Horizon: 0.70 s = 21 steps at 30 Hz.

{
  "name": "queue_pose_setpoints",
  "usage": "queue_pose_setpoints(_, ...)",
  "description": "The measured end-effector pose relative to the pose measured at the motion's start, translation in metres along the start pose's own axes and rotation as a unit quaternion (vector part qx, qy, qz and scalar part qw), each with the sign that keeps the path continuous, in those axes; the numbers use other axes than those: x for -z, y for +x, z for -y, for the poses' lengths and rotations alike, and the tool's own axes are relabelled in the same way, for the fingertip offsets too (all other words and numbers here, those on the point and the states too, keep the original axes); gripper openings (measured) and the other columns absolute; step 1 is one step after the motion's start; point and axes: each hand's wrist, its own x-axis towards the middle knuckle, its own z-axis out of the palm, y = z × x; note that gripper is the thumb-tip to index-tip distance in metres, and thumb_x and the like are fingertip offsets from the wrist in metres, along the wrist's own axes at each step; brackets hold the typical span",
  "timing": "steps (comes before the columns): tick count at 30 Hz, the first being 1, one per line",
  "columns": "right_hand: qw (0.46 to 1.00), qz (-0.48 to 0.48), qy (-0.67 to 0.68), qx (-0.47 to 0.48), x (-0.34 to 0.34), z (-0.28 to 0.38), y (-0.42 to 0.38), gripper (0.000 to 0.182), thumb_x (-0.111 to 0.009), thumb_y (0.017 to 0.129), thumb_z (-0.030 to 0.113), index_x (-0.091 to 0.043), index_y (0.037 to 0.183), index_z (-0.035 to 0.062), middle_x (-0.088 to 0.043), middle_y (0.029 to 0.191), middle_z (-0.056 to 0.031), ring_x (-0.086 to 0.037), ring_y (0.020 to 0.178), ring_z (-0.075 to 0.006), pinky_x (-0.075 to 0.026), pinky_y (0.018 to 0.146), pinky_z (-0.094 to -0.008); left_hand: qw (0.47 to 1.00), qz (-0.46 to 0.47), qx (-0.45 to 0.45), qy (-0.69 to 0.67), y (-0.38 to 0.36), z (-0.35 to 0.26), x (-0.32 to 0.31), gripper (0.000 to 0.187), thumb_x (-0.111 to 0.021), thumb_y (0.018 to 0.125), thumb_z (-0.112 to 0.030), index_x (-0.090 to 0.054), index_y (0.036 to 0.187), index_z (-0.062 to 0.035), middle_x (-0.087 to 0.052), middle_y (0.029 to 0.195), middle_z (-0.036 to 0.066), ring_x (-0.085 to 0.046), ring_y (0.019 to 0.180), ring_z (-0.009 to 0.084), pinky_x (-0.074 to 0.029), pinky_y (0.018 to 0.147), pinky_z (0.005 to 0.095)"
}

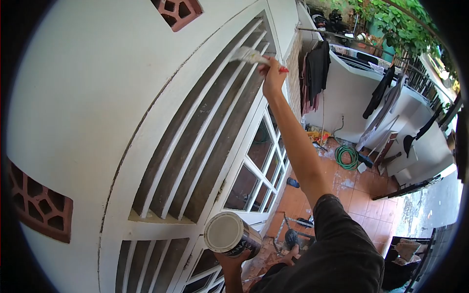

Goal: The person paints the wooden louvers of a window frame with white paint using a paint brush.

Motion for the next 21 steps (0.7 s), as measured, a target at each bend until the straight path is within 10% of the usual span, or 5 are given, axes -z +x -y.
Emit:
queue_pose_setpoints(16,0.998,0.044,0.008,-0.042,0.004,0.013,-0.025,0.033,-0.051,0.096,0.022,-0.068,0.095,-0.0064,-0.062,0.06,-0.0079,-0.055,0.049,-0.0119,-0.039,0.048,-0.0248,0.999,0.02,0.037,0.013,-0.004,-0.003,-0.003,0.118,-0.093,0.052,-0.01,-0.021,0.146,-0.0079,-0.042,0.136,0.011,-0.046,0.127,0.0279,-0.039,0.108,0.0465)
queue_pose_setpoints(21,1.0,-0.024,0.005,0.019,-0.003,0.001,0.016,0.031,-0.05,0.095,0.019,-0.068,0.093,-0.0072,-0.063,0.061,-0.0099,-0.055,0.05,-0.0133,-0.04,0.048,-0.0255,0.999,-0.018,0.021,-0.019,-0.007,-0.013,-0.015,0.11,-0.092,0.047,-0.004,-0.033,0.14,-0.002,-0.051,0.126,0.012,-0.055,0.114,0.0241,-0.048,0.099,0.0368)
